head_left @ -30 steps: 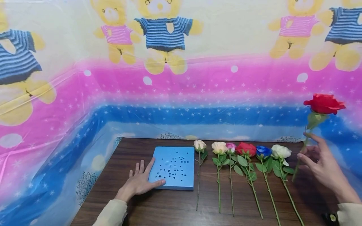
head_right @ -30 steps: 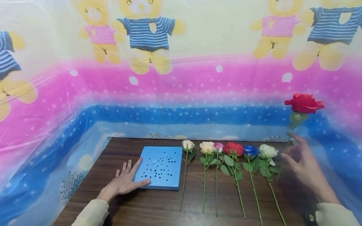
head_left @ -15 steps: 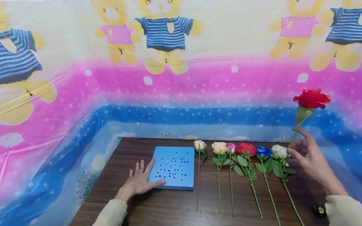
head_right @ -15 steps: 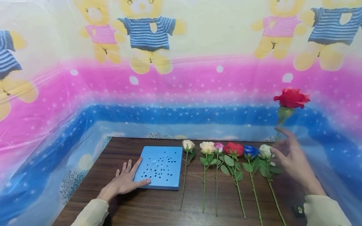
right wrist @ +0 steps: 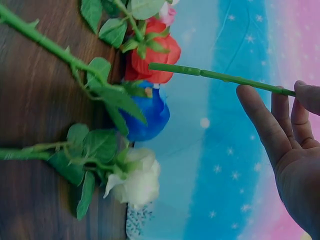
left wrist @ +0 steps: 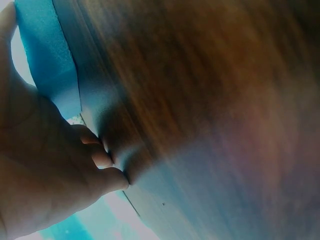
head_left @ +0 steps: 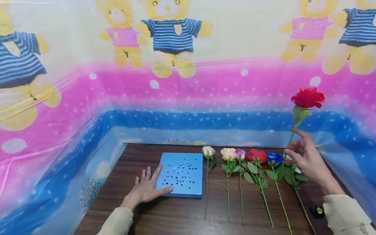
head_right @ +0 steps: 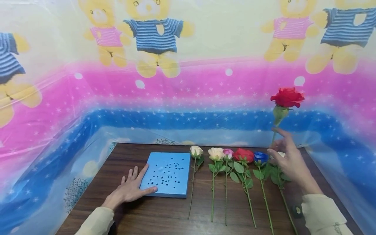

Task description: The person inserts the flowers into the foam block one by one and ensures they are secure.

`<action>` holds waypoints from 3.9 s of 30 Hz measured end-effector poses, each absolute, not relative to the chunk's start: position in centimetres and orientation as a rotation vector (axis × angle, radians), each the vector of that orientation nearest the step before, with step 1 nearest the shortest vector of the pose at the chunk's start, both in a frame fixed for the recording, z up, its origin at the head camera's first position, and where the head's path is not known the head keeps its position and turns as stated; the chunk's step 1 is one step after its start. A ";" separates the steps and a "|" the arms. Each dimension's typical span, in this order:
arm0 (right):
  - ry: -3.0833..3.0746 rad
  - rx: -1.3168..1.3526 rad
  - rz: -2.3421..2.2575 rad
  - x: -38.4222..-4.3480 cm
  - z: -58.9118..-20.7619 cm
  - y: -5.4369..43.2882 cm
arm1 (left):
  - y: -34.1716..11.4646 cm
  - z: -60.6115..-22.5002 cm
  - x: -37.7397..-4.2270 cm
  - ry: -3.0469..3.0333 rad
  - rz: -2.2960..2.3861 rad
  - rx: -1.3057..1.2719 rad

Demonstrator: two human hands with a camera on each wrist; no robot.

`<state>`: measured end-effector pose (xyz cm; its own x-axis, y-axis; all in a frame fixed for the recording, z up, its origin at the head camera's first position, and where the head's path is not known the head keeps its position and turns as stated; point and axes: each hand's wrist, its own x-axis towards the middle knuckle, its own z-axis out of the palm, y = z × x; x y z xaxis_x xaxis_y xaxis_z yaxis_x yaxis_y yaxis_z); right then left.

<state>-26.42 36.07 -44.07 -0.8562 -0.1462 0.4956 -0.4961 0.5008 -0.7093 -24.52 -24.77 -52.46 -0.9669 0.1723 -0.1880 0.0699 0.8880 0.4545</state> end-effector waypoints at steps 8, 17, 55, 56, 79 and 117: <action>-2.397 0.565 1.306 -27.2 -43.6 34.6 | -24.7 -52.3 -24.5 2.831 0.652 0.173; -2.401 0.627 1.357 -28.0 -43.0 32.3 | -24.7 -52.3 -24.6 2.837 0.649 0.176; -2.404 0.773 1.477 -30.5 -43.4 24.2 | -24.8 -52.5 -24.4 2.834 0.658 0.162; -2.408 0.773 1.467 -30.6 -43.4 24.0 | -24.8 -52.5 -24.4 2.836 0.658 0.163; -2.400 0.868 1.570 -31.6 -43.0 19.2 | -24.8 -52.5 -24.5 2.844 0.662 0.162; -2.372 0.965 1.703 -32.7 -42.6 12.6 | -25.0 -52.3 -24.3 2.846 0.666 0.159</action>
<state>-32.68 12.57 -42.62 -0.8012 -0.4470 0.3980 -0.5199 0.1905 -0.8327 -24.30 -25.00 -52.26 -0.9713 0.1525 -0.1824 0.0558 0.8919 0.4488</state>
